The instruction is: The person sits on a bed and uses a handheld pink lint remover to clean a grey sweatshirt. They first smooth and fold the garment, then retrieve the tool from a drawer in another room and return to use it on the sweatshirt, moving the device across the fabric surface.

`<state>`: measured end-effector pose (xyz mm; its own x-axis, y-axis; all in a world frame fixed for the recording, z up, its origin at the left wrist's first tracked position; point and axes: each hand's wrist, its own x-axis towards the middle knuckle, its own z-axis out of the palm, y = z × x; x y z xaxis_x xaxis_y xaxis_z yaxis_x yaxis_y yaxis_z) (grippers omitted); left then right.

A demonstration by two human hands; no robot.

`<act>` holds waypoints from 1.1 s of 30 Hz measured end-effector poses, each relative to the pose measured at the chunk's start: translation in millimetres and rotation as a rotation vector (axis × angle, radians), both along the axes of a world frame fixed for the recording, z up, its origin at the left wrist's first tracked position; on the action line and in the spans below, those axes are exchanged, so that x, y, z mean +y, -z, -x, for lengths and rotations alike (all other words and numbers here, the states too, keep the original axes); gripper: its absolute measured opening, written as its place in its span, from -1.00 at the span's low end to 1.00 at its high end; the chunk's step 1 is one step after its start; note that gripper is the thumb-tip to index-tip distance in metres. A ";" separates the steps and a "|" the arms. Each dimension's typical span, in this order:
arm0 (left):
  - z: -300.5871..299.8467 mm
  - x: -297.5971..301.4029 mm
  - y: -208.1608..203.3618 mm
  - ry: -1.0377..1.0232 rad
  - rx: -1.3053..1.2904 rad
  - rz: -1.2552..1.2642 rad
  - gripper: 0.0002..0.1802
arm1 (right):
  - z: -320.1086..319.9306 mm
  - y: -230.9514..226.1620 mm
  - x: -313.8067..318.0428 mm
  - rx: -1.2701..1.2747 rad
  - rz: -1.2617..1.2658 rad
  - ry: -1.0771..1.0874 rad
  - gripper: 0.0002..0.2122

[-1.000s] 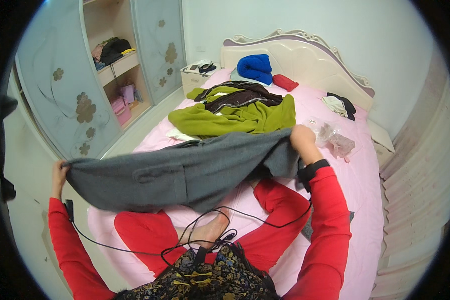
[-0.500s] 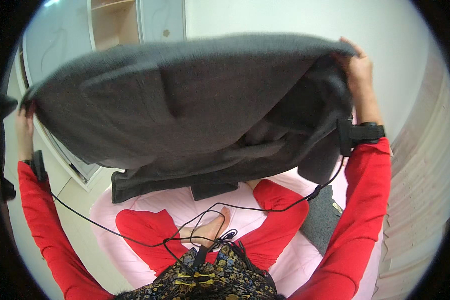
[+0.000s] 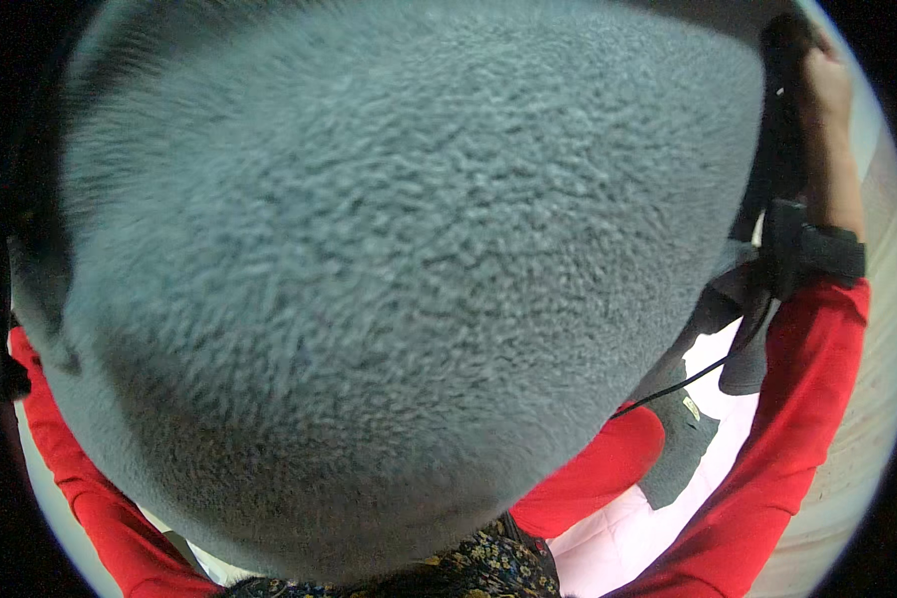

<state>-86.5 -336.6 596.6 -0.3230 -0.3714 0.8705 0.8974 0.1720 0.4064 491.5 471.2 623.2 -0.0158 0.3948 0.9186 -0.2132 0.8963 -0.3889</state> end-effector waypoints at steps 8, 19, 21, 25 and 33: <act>85.9 99.1 148.8 0.015 -0.225 0.136 -0.63 | 95.1 133.3 36.1 -0.387 0.258 0.189 -0.55; 171.3 289.3 314.0 0.120 -0.533 0.350 -0.71 | 266.7 343.1 90.4 -0.851 0.067 0.199 -0.59; 165.1 302.3 333.7 0.234 -0.689 0.336 -0.59 | 276.4 369.8 92.3 -1.002 0.141 0.206 -0.36; 134.0 314.6 395.8 0.455 -1.133 0.538 -0.10 | 280.3 417.7 80.9 -1.162 0.248 0.134 -0.15; 56.7 261.8 466.8 0.629 -1.556 1.202 -0.10 | 219.9 484.2 21.1 -1.375 -0.248 -0.216 -0.75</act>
